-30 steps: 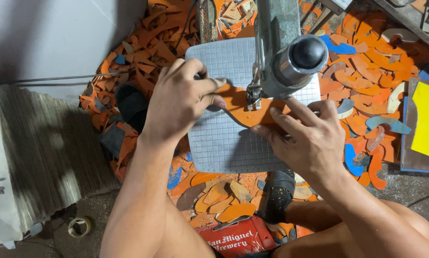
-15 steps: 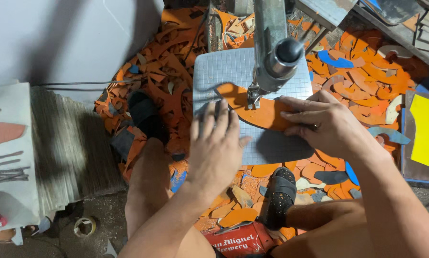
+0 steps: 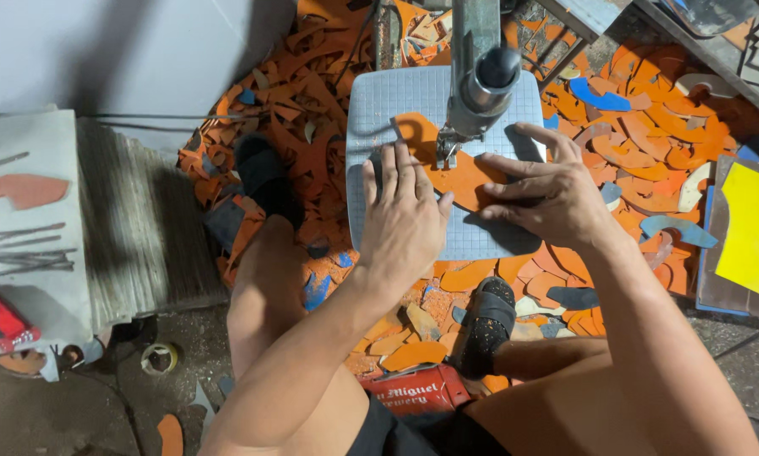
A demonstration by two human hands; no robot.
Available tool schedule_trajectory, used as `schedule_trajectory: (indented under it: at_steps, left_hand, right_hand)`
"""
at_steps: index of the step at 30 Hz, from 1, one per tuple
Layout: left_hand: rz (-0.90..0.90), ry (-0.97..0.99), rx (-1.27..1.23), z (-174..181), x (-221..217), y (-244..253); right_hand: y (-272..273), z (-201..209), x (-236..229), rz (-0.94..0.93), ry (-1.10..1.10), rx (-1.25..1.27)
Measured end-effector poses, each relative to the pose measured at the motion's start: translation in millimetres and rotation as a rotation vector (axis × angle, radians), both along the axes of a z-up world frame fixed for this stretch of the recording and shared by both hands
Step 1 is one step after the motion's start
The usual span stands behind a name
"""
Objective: The person uses a vertical cutting machine to cut orange rubber pieces into specific shapes. They guide each piece through the blade, remove the cut piece, and repeat the process with new pieces.
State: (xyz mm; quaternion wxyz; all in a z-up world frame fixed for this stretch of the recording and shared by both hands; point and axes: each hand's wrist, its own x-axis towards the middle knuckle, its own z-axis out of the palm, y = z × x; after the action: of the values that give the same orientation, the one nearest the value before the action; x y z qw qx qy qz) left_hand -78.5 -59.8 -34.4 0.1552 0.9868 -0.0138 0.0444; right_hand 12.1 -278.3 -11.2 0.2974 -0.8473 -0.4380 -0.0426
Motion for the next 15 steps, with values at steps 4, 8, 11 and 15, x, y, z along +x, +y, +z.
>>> schedule_trajectory:
  at_steps: [4,8,11,15]
  left_hand:
    - [0.047,-0.059,-0.02,-5,2,-4]
    - [0.091,-0.043,-0.018,-6,3,-6]
    - [0.1,-0.007,0.016,-5,3,-4]
    - [0.089,-0.013,0.056,-1,11,5]
  right_hand:
    - [-1,-7,-4,-0.042,0.035,-0.013]
    - [2,-11,-16,-0.108,0.106,-0.025]
    - [7,-16,-27,-0.152,0.116,-0.01]
    - [21,-20,-35,-0.221,0.067,-0.033]
